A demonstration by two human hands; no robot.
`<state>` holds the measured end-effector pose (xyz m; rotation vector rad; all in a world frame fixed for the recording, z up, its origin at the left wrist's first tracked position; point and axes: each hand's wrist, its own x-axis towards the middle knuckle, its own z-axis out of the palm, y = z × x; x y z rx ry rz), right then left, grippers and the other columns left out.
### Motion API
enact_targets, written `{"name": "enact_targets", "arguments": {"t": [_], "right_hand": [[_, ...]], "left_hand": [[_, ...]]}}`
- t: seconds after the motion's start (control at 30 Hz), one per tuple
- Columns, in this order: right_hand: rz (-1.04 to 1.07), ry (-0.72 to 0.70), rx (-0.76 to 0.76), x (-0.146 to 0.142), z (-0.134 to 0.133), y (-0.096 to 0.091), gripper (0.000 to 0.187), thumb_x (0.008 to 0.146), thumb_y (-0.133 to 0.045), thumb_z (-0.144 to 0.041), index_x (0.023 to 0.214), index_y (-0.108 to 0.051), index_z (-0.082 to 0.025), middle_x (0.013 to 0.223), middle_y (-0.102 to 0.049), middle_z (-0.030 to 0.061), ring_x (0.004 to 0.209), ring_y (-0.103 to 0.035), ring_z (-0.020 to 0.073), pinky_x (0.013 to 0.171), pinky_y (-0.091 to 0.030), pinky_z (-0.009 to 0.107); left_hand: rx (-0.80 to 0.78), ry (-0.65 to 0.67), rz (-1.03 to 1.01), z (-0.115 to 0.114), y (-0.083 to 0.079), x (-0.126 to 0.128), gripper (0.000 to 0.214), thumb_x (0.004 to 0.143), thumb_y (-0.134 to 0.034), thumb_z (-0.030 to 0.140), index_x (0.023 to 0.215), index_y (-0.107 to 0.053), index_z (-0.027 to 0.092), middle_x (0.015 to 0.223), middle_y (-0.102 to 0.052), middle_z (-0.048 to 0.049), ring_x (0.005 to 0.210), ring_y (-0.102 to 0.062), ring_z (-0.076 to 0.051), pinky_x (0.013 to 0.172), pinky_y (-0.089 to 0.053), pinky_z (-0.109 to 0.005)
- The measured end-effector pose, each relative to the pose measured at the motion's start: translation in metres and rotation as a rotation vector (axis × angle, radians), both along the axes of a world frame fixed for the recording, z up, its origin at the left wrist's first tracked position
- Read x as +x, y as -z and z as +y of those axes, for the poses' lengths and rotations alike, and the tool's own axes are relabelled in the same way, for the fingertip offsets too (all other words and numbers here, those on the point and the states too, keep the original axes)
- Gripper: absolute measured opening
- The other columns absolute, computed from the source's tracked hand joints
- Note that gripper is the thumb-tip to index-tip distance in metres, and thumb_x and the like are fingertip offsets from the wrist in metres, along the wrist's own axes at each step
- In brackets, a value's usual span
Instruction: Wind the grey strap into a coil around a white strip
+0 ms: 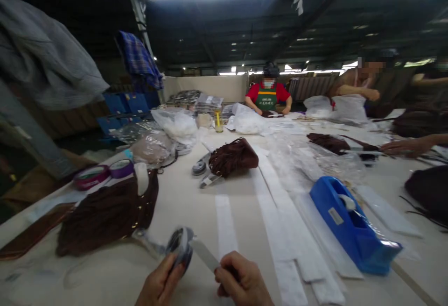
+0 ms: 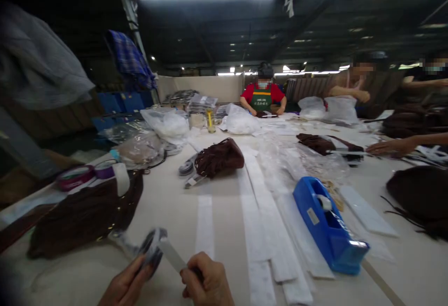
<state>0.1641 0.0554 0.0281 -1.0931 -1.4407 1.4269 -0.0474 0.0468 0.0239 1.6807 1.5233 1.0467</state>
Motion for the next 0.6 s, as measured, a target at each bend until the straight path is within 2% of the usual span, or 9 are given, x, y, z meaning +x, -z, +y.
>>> {"name": "enact_targets", "arguments": {"t": [0.1,0.2,0.27,0.33,0.4,0.5,0.53,0.6], "right_hand": [[0.065,-0.014,-0.019,-0.044,0.006,0.007,0.034,0.076,-0.054,-0.051,0.069,-0.052,-0.018,0.055,-0.053,-0.0024,0.049,-0.058,0.0115,0.047,-0.041,0.019],[0.136,0.012,-0.019,-0.070,0.011,0.012,0.044,0.074,-0.053,-0.061,0.067,-0.051,-0.018,0.050,-0.047,-0.0045,0.043,-0.052,0.0099,0.044,-0.038,0.019],[0.177,0.014,-0.036,-0.080,0.013,0.014,0.049,0.071,-0.053,-0.066,0.067,-0.051,-0.018,0.050,-0.046,-0.0049,0.040,-0.049,0.0089,0.042,-0.037,0.018],[0.185,0.004,-0.035,-0.085,0.014,0.014,0.049,0.071,-0.053,-0.066,0.068,-0.051,-0.017,0.050,-0.047,-0.0050,0.040,-0.049,0.0085,0.042,-0.037,0.018],[0.163,-0.012,-0.038,-0.087,0.015,0.014,0.047,0.073,-0.053,-0.064,0.069,-0.051,-0.017,0.049,-0.048,-0.0045,0.041,-0.051,0.0090,0.043,-0.038,0.018],[0.078,-0.037,-0.035,-0.085,0.017,0.008,0.041,0.077,-0.051,-0.058,0.068,-0.050,-0.018,0.053,-0.052,-0.0023,0.045,-0.054,0.0114,0.044,-0.040,0.020],[0.030,-0.039,0.018,-0.081,0.017,0.002,0.038,0.079,-0.050,-0.054,0.068,-0.052,-0.018,0.057,-0.054,-0.0004,0.050,-0.057,0.0131,0.047,-0.043,0.022],[-0.047,-0.013,0.219,-0.065,0.013,-0.015,0.029,0.082,-0.050,-0.046,0.074,-0.057,-0.019,0.070,-0.061,0.0050,0.067,-0.061,0.0177,0.061,-0.048,0.028]], "left_hand": [[-0.116,-0.076,-0.184,-0.001,-0.013,0.005,0.046,0.073,-0.053,0.064,0.074,-0.062,0.019,0.065,-0.057,-0.0029,0.061,-0.052,-0.017,0.052,-0.042,-0.021],[-0.253,-0.071,-0.290,-0.003,-0.018,0.003,0.052,0.070,-0.055,0.067,0.086,-0.059,0.018,0.053,-0.044,0.0031,0.045,-0.036,-0.010,0.038,-0.027,-0.019],[-0.334,-0.031,-0.349,-0.004,-0.017,-0.003,0.058,0.071,-0.053,0.068,0.093,-0.057,0.016,0.048,-0.034,0.0070,0.040,-0.027,-0.007,0.037,-0.019,-0.019],[-0.352,0.007,-0.407,-0.003,-0.015,-0.007,0.059,0.071,-0.052,0.068,0.094,-0.055,0.014,0.050,-0.034,0.0072,0.040,-0.026,-0.006,0.038,-0.017,-0.020],[-0.304,0.038,-0.445,-0.002,-0.012,-0.008,0.060,0.068,-0.056,0.068,0.093,-0.056,0.013,0.055,-0.040,0.0051,0.042,-0.029,-0.006,0.039,-0.018,-0.020],[-0.298,0.009,-0.454,0.000,-0.006,-0.006,0.060,0.062,-0.061,0.069,0.085,-0.058,0.014,0.053,-0.039,0.0055,0.041,-0.026,-0.006,0.039,-0.017,-0.019],[-0.322,-0.017,-0.453,0.000,-0.005,-0.005,0.059,0.063,-0.061,0.068,0.084,-0.058,0.014,0.050,-0.036,0.0066,0.040,-0.024,-0.006,0.038,-0.016,-0.019],[-0.367,-0.059,-0.459,0.000,-0.003,-0.003,0.055,0.066,-0.060,0.066,0.086,-0.059,0.014,0.048,-0.032,0.0079,0.040,-0.023,-0.006,0.038,-0.017,-0.019]]}}
